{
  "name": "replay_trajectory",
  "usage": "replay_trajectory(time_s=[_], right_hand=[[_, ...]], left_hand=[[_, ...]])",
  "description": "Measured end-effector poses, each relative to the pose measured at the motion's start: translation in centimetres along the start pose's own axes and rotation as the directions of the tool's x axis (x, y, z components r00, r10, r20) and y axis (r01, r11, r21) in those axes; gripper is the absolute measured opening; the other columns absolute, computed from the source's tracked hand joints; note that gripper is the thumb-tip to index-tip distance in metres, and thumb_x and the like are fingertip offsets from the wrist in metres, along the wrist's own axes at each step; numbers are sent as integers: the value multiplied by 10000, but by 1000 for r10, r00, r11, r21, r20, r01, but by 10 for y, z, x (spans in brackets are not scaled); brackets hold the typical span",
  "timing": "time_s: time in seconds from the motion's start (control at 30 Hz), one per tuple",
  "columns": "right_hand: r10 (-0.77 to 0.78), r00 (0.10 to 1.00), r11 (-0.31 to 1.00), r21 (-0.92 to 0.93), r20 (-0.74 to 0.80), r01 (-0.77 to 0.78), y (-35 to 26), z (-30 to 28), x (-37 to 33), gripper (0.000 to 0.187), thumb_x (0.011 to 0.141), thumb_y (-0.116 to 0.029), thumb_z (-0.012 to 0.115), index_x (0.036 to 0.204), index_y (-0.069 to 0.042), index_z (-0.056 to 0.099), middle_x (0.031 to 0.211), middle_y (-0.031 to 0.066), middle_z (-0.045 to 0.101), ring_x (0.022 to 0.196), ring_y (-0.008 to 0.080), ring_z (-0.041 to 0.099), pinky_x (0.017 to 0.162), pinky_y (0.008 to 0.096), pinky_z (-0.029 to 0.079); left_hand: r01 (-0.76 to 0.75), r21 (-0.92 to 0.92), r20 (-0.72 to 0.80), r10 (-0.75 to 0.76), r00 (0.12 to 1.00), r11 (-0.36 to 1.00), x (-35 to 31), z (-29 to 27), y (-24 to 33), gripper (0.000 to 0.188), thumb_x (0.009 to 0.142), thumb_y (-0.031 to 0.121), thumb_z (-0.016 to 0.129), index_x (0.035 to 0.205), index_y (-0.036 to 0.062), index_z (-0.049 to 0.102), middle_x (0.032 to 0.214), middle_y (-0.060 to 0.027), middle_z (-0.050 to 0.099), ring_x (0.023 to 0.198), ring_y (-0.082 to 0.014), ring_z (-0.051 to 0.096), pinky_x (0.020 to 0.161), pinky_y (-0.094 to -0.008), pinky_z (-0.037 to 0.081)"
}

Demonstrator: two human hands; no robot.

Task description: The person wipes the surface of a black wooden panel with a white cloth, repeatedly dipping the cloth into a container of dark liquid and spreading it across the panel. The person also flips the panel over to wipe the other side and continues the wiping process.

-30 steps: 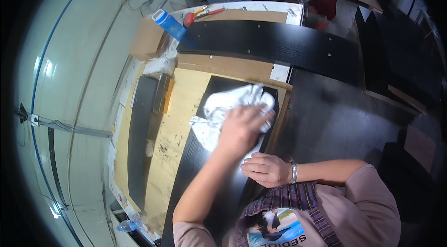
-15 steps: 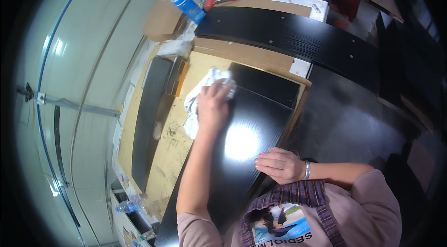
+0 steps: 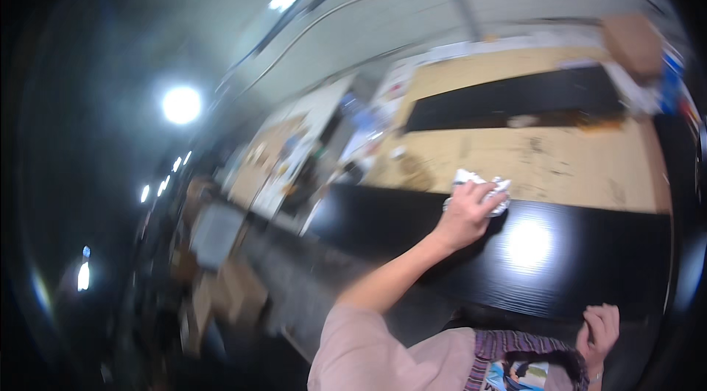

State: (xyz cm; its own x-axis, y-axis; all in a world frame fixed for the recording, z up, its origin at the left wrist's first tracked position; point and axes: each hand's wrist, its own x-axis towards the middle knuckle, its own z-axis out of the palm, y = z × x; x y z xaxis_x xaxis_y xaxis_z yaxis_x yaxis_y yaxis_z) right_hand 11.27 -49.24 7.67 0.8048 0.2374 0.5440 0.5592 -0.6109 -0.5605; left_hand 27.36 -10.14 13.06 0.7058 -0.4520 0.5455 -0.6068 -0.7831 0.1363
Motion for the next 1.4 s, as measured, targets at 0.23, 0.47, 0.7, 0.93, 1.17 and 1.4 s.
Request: replay_trajectory(time_s=[0.23,0.47,0.7,0.93,1.17,1.4], right_hand=[[-297,832,952,78,468,296,202,-83,28,716,704,-195,734,1365,9,547,1517,281,438,1370,500,433,1145,559,348],[-601,569,780,253,561,573,249,-111,139,875,862,-415,789,1569,-64,413,1564,280,397,1416,464,402,1165,566,330],[-640,570,676,24,516,737,258,-72,140,879,919,-644,599,1559,-65,431,1543,265,445,1368,451,469,1132,557,390],[-654,550,604,-79,519,793,253,-69,139,864,983,-694,446,1570,-61,416,1560,252,437,1366,439,480,1131,534,403],[-587,556,634,-93,588,768,247,-74,137,874,963,-669,494,1578,-56,400,1590,259,397,1411,445,435,1153,535,379],[-570,530,578,-152,628,802,249,-73,133,890,921,-584,607,1587,-42,373,1587,286,384,1418,453,428,1161,537,375]], left_hand=[[481,-181,-245,-513,823,858,4,92,81,383,716,3,645,1079,51,755,1106,-153,699,1004,-385,651,923,-440,523],[438,-5,-385,-406,829,899,101,182,142,159,732,124,721,876,149,784,982,-73,641,1034,-283,584,915,-441,423],[460,70,-355,-409,841,885,108,201,144,132,727,128,751,854,135,786,1005,-79,613,1056,-268,535,968,-438,396],[480,75,-328,-433,840,874,107,198,142,143,739,137,743,874,144,790,1043,-86,612,1104,-278,523,1031,-479,382],[515,39,-255,-489,834,857,108,197,143,172,749,141,724,906,147,794,1062,-105,630,1155,-291,515,1070,-512,370],[517,61,-254,-487,835,854,109,197,144,164,754,144,727,905,147,793,1063,-98,624,1152,-285,515,1057,-486,372]])
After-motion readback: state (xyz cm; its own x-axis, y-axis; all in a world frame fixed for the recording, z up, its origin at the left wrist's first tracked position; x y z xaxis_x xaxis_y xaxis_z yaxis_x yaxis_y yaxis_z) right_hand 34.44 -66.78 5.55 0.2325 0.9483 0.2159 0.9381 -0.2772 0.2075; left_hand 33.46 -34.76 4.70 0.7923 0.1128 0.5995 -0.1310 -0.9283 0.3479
